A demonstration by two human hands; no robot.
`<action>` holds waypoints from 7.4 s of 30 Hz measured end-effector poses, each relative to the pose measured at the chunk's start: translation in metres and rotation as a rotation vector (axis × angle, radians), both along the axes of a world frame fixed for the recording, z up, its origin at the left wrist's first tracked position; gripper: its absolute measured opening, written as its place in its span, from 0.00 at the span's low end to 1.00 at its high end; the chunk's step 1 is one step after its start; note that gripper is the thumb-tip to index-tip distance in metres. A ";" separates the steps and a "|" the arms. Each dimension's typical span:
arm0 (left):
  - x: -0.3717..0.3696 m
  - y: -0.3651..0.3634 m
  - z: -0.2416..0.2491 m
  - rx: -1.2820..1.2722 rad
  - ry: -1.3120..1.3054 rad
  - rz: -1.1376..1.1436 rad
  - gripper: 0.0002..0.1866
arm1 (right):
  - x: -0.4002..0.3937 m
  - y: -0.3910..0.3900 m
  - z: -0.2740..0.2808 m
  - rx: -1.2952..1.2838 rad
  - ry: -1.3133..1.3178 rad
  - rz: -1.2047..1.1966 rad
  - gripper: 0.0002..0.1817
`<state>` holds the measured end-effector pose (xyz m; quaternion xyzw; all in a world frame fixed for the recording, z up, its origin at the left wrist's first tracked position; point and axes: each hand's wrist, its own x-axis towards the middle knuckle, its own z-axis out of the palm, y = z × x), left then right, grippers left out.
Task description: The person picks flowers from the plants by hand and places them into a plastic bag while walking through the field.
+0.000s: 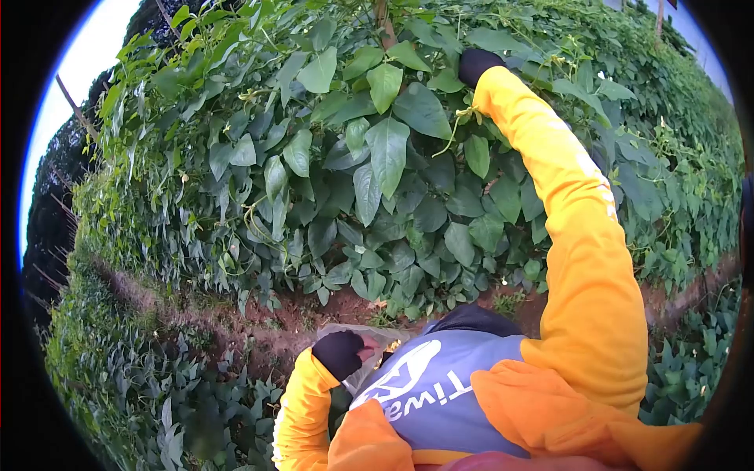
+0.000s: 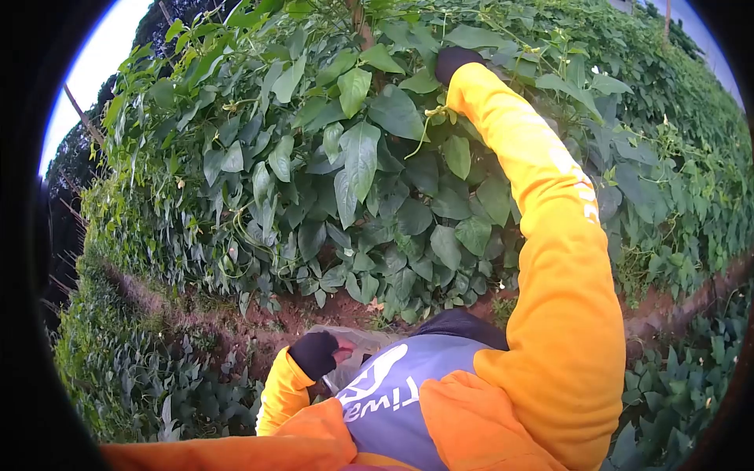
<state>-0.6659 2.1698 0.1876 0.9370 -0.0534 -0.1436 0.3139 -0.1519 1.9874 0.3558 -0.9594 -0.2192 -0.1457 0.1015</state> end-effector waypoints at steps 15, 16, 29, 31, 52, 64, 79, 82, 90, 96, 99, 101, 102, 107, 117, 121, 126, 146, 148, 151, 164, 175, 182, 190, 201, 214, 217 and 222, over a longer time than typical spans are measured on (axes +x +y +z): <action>0.420 -0.048 0.140 -0.752 -0.555 0.315 0.19 | 0.011 -0.026 -0.037 0.247 -0.010 0.296 0.11; 0.451 -0.044 0.128 -0.604 -0.630 0.387 0.19 | 0.011 -0.027 -0.037 0.239 0.003 0.296 0.11; 0.504 -0.036 0.096 0.215 -0.603 0.459 0.19 | 0.038 -0.019 -0.046 0.200 -0.180 0.489 0.16; 0.502 -0.037 0.092 0.156 -0.600 0.476 0.19 | 0.034 -0.019 -0.044 0.352 -0.157 0.662 0.14; 0.500 -0.039 0.097 -0.147 -0.754 0.413 0.17 | 0.040 -0.021 -0.038 0.605 0.475 0.567 0.14; 0.494 -0.038 0.097 -0.219 -0.759 0.409 0.16 | 0.055 -0.021 -0.046 0.567 0.445 0.510 0.16; 0.488 -0.043 0.095 -0.204 -0.747 0.446 0.15 | 0.096 -0.028 -0.070 0.190 -0.070 0.683 0.11; 0.489 -0.043 0.096 -0.197 -0.738 0.460 0.15 | 0.093 -0.029 -0.067 0.124 -0.129 0.740 0.14; 0.490 -0.042 0.092 -0.174 -0.729 0.495 0.14 | 0.055 -0.025 -0.048 0.110 -0.228 0.531 0.17; 0.478 -0.043 0.087 -0.140 -0.867 0.444 0.14 | 0.044 -0.021 -0.039 0.324 0.232 0.481 0.12; 0.472 -0.046 0.090 -0.004 -0.951 0.377 0.13 | 0.046 -0.021 -0.044 0.519 0.245 0.544 0.16; 0.464 -0.046 0.094 -0.051 -0.941 0.403 0.13 | 0.064 -0.025 -0.053 0.522 0.090 0.540 0.16; 0.461 -0.048 0.096 -0.136 -0.914 0.447 0.13 | 0.044 -0.025 -0.045 0.489 -0.045 0.534 0.16; 0.426 -0.065 0.115 -0.469 -0.958 0.538 0.13 | -0.017 -0.022 -0.006 0.574 0.085 0.510 0.16; 0.192 -0.067 0.068 -0.526 -0.752 0.252 0.11 | -0.121 -0.046 0.019 1.047 -0.016 0.713 0.11; 0.130 -0.035 -0.028 -0.056 -0.506 0.253 0.09 | -0.216 -0.045 -0.034 0.917 0.137 0.992 0.10; 0.069 -0.034 -0.069 0.316 -0.174 0.255 0.08 | -0.284 -0.016 -0.178 0.151 0.391 1.423 0.13; -0.044 -0.012 -0.050 0.087 -0.526 0.568 0.09 | -0.033 -0.031 -0.250 1.048 0.659 0.165 0.17; -0.048 -0.009 -0.044 0.083 -0.613 0.580 0.09 | -0.004 -0.016 -0.256 0.978 0.682 0.073 0.16; -0.060 -0.004 -0.044 0.074 -0.657 0.656 0.09 | 0.020 -0.001 -0.267 0.871 0.611 0.006 0.15; -0.099 0.075 -0.062 0.035 -0.734 0.913 0.09 | 0.062 -0.013 -0.298 0.724 0.397 -0.077 0.10; -0.032 0.260 -0.073 -0.922 -0.756 1.325 0.15 | -0.252 0.063 -0.162 0.569 1.206 0.586 0.09; 0.103 0.411 -0.066 -1.279 -0.577 1.525 0.40 | -0.391 0.266 -0.242 0.356 0.670 1.630 0.13; 0.137 0.451 -0.079 -1.372 -0.684 1.463 0.14 | -0.371 0.383 -0.246 0.544 0.605 1.212 0.15; 0.098 0.433 -0.093 -1.107 -0.677 1.230 0.12 | -0.329 0.525 -0.253 0.732 0.126 0.873 0.21; 0.063 0.419 -0.078 -0.955 -0.481 0.984 0.12 | -0.314 0.511 -0.240 0.602 0.341 0.867 0.12; 0.033 0.405 -0.070 -0.699 -0.201 0.735 0.11 | -0.313 0.505 -0.234 0.609 0.270 0.824 0.12; -0.018 0.372 -0.096 0.357 -0.102 0.022 0.16 | -0.305 0.506 -0.253 0.757 0.315 0.824 0.14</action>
